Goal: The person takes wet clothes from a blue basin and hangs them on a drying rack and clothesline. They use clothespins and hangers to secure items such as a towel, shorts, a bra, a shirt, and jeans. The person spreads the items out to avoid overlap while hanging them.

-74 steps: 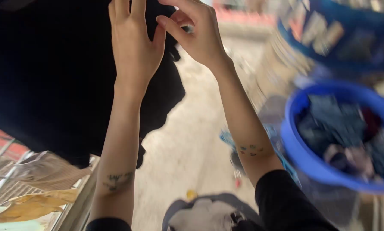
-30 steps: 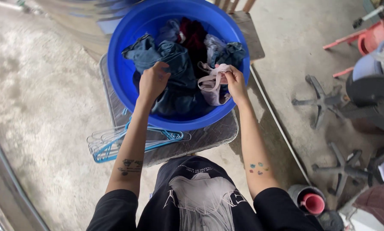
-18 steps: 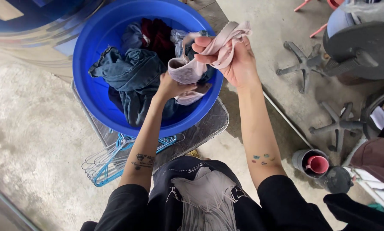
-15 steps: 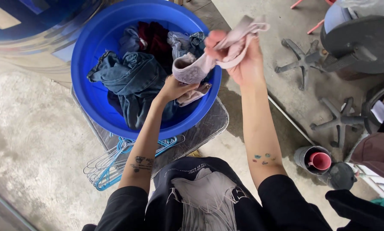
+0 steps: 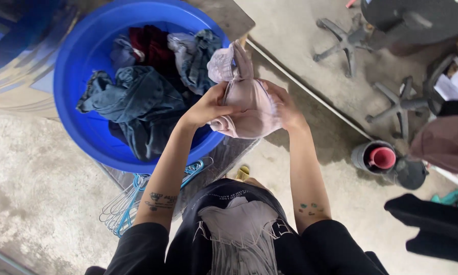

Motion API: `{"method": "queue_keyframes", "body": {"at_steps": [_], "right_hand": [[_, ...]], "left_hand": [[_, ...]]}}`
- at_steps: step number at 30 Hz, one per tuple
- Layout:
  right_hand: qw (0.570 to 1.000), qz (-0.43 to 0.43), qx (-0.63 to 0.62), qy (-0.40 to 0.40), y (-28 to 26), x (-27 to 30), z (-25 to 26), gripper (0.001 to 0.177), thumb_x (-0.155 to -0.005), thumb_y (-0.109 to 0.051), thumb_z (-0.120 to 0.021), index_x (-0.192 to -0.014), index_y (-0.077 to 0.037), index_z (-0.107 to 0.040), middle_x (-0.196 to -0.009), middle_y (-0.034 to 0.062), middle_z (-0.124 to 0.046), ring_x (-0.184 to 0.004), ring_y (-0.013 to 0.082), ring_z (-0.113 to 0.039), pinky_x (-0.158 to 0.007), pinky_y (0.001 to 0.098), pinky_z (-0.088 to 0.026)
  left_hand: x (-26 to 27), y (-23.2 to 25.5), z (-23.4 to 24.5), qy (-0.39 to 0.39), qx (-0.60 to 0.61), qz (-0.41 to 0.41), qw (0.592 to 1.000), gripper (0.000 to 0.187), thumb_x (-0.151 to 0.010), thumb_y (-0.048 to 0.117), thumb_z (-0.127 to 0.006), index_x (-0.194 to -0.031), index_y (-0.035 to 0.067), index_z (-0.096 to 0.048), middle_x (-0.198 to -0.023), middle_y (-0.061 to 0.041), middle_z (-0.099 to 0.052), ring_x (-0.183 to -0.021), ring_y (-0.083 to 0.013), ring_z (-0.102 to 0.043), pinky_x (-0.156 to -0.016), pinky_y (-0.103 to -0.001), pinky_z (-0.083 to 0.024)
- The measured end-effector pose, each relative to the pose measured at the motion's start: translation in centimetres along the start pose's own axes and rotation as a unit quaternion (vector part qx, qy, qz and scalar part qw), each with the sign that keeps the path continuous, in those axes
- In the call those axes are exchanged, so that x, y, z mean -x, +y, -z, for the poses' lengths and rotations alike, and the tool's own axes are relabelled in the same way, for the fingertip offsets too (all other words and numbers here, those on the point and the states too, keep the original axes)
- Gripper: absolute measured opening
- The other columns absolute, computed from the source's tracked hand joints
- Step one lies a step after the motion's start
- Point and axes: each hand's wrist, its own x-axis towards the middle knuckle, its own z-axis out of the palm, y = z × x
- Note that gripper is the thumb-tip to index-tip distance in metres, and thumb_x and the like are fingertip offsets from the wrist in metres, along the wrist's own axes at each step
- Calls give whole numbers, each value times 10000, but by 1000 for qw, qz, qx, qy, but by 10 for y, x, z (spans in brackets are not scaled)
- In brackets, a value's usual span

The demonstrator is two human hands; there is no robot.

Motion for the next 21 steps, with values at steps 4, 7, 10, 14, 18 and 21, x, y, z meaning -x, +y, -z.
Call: {"method": "queue_keyframes", "body": {"at_steps": [4, 7, 10, 14, 18, 21], "right_hand": [[995, 102, -13, 20, -74, 57, 3, 583, -1084, -145, -395, -1631, 29, -297, -1695, 341, -250, -1547, 516, -213, -1165, 703, -337], [944, 295, 145, -43, -21, 82, 64, 1008, -683, 10, -970, -1571, -69, -499, -1763, 186, -198, -1635, 389, -148, -1304, 552, -183], [963, 239, 119, -39, 6, 136, 108, 760, -638, -27, -994, -1323, 18, -669, -1314, 178, -702, -1322, 290, -590, -1190, 506, -392], [972, 228, 62, 5, 42, 206, 139, 445, -709, -82, -998, -1068, -23, -743, -1003, 70, -742, -992, 166, -643, -967, 381, -526], [951, 208, -62, 220, 105, 267, 180, 148, -925, -136, -822, -891, -50, -706, -766, 37, -687, -731, 105, -657, -668, 287, -550], [920, 203, -128, 311, 118, 319, 190, 152, -986, -107, -750, -866, -35, -692, -752, 57, -680, -702, 136, -686, -652, 314, -571]], "left_hand": [[-17, -1, -61, -119, 29, 29, 992, 259, -842, -1, -854, -1048, -52, -705, -856, -46, -692, -745, -111, -651, -610, -228, -537], [14, 32, -134, -33, 180, 212, 960, 122, -864, -78, -731, -956, -52, -655, -763, -79, -575, -662, -150, -620, -648, -254, -524], [2, -2, -162, -52, 164, 226, 959, 89, -895, 0, -714, -917, -22, -631, -721, -62, -538, -612, -138, -570, -601, -248, -485], [-9, -57, -191, -66, 158, 248, 954, 157, -941, 117, -690, -858, 24, -595, -658, -37, -484, -537, -121, -493, -531, -238, -426], [-29, -103, -206, -62, 144, 254, 954, 332, -1011, 293, -654, -769, 94, -542, -563, 0, -402, -425, -94, -379, -426, -223, -337], [-36, -146, -219, -59, 137, 267, 952, 456, -1058, 410, -630, -711, 140, -506, -500, 25, -347, -350, -76, -303, -356, -213, -278]]}}
